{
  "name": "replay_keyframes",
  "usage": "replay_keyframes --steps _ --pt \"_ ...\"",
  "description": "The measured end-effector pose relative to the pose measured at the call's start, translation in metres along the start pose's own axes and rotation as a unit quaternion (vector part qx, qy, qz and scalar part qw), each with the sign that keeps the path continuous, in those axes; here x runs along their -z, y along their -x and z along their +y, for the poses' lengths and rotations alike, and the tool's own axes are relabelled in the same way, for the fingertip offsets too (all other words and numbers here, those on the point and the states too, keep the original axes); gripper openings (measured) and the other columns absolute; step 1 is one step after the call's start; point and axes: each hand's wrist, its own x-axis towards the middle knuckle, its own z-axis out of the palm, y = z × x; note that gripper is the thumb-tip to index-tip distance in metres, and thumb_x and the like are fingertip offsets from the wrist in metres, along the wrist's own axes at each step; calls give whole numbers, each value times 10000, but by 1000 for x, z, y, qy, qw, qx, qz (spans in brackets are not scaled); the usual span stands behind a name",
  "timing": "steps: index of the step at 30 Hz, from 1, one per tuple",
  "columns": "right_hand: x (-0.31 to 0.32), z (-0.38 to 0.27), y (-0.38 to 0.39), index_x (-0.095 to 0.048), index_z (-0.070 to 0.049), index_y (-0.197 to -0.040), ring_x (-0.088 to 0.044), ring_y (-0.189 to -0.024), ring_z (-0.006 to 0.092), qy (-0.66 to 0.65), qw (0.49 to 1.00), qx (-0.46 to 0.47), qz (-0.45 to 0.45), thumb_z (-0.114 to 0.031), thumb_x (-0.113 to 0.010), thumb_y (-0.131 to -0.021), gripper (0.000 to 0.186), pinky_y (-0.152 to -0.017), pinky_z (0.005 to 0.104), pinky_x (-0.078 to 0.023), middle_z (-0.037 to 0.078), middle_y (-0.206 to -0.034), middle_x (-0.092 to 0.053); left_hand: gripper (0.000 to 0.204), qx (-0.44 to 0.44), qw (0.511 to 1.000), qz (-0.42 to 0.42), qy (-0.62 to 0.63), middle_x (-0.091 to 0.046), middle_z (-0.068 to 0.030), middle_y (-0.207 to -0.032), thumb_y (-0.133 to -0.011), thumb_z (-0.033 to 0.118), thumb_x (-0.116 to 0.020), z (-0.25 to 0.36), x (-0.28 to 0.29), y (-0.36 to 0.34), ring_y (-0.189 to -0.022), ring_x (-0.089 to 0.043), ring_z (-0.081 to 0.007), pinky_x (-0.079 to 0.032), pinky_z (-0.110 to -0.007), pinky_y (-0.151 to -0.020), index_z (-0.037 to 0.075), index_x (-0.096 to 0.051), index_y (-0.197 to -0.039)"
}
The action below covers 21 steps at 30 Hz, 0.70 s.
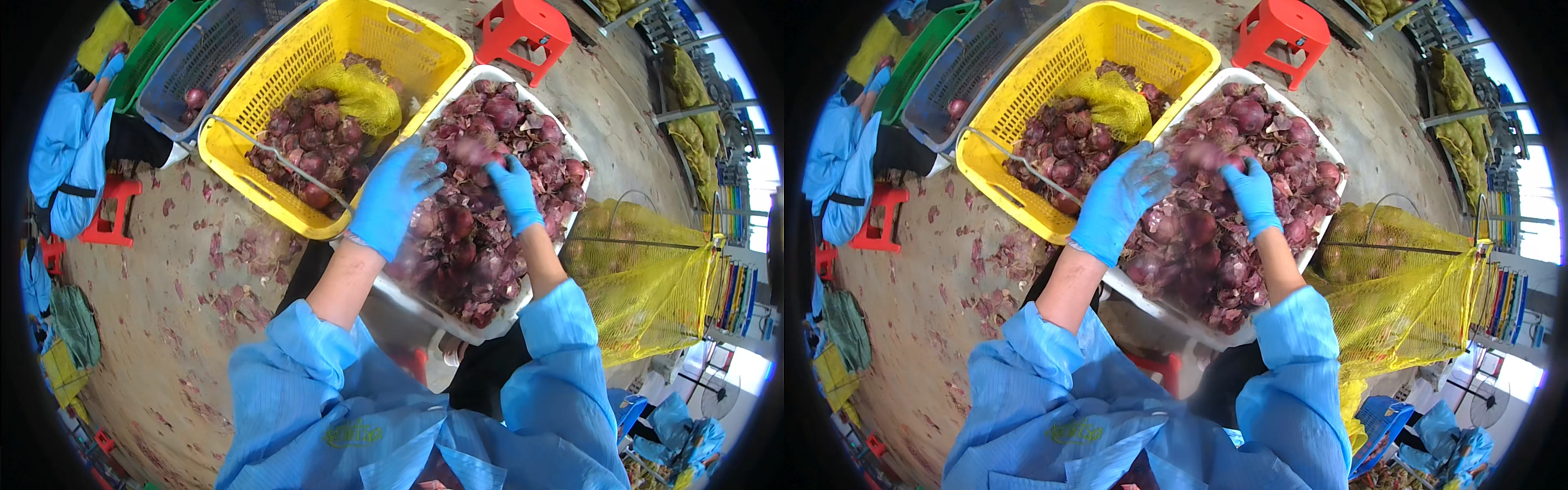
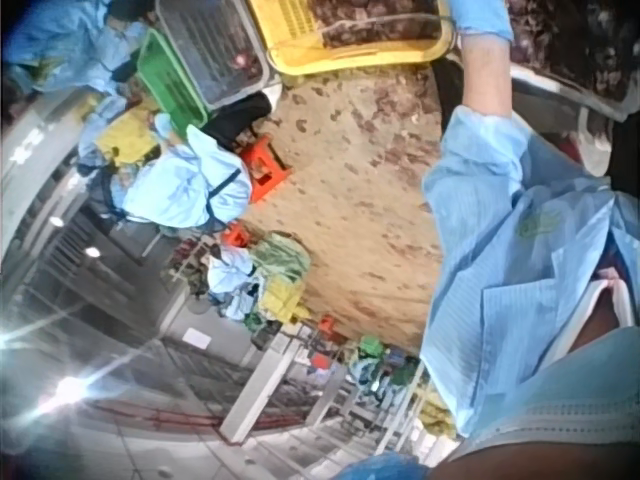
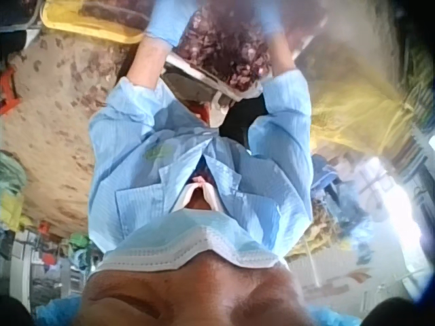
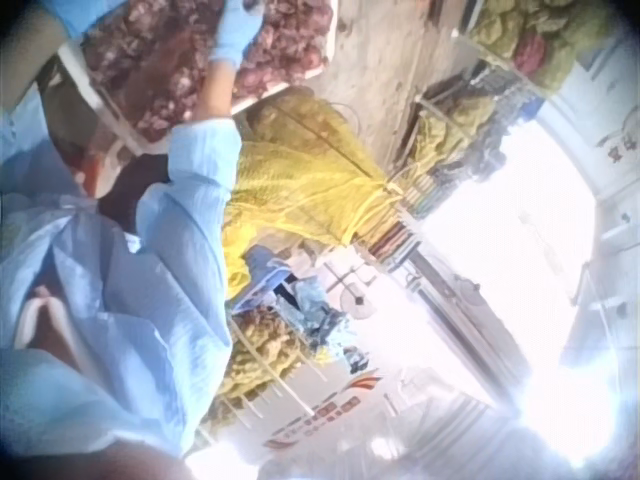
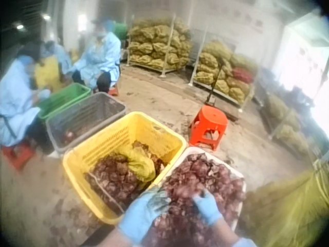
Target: The person sorts red onions from a white bin into a yellow mesh bag by hand.
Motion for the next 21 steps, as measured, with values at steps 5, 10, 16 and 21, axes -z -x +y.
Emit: replay_keyframes --steps 5,10,16,21 --pt "-9 -65 51 -557 8 -1235 -609 -843 151 10 988 61 -140 -286 -702 -831 520 -775 281 -504 89 -1008 -636 293 165 982 -87 -2 -636 -71 -1068 -931 284 -588 -24 2 4 -970 -624 -241 -534 -425 -846 106 -583 -1163" --pt "-19 -108 30 -510 -55 -1327 -616 -934 195 10 975 150 -164 -260 -722 -794 609 -836 330 -497 153 -1083 -626 420 4 970 -4 244 -628 -173 -1021 -895 318 -649 13 -3 -8 -1023 -614 -329 -558 -428 -885 -53 -542 -1061" --pt "-12 -52 -56 -444 -170 -1378 -596 -1065 359 458 875 145 -56 -223 -719 -764 675 -887 432 -499 179 -1241 -551 506 -44 979 93 174 -605 -267 -1087 -918 379 -597 25 7 -7 -1003 -624 -375 -553 -447 -866 -88 -476 -1070" --pt "-33 -21 -85 -404 -205 -1394 -571 -1118 357 545 824 129 -93 -225 -724 -753 716 -898 454 -498 180 -1317 -488 339 -31 991 65 110 -609 -218 -1161 -963 269 -485 31 5 1 -1050 -612 -336 -524 -444 -891 -19 -536 -1134"
